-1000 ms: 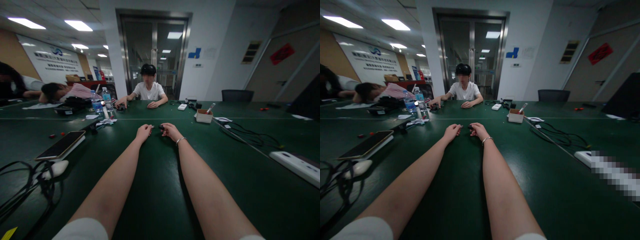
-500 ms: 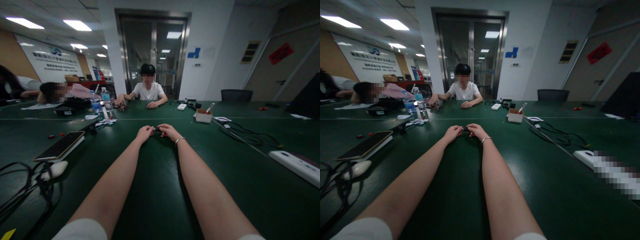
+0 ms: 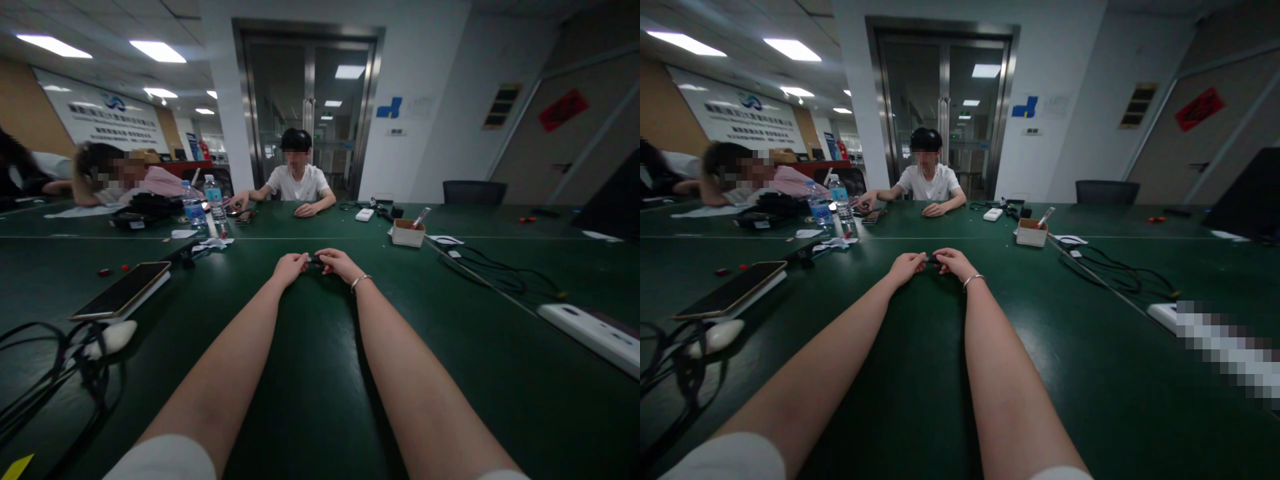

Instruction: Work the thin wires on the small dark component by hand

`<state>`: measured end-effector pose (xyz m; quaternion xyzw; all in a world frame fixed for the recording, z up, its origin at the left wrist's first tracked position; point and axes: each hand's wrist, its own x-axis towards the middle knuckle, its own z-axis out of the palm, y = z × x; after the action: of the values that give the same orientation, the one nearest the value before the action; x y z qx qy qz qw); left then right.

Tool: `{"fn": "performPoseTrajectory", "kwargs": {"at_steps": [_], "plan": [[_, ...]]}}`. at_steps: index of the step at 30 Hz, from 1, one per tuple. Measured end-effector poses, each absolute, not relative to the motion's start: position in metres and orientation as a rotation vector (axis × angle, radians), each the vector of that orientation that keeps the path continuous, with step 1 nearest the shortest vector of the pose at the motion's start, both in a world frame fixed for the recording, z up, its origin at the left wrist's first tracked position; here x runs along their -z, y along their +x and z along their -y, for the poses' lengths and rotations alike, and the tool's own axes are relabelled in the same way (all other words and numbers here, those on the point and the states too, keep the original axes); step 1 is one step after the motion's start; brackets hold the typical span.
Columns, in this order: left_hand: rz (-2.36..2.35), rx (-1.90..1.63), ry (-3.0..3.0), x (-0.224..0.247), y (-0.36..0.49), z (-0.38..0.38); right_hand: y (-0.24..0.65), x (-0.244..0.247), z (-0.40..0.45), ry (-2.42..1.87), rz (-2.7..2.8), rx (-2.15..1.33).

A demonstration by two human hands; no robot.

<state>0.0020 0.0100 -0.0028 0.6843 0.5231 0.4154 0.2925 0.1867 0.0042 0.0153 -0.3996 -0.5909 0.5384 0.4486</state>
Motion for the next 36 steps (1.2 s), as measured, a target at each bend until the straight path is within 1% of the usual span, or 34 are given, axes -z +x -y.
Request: {"fn": "performPoseTrajectory", "kwargs": {"at_steps": [17,31,36], "plan": [[-1.557,-0.988,1.918,-0.01,0.003,0.004,0.188,-0.015,-0.003,-0.958,1.501,-1.335],[-1.379,-1.162,1.937,0.0,0.006,-0.004,0.184,-0.014,-0.007,-1.007,1.409,-1.312],[-1.244,-1.198,1.788,-0.002,0.009,0.0,0.184,-0.015,-0.007,-1.02,1.408,-1.308]]}}
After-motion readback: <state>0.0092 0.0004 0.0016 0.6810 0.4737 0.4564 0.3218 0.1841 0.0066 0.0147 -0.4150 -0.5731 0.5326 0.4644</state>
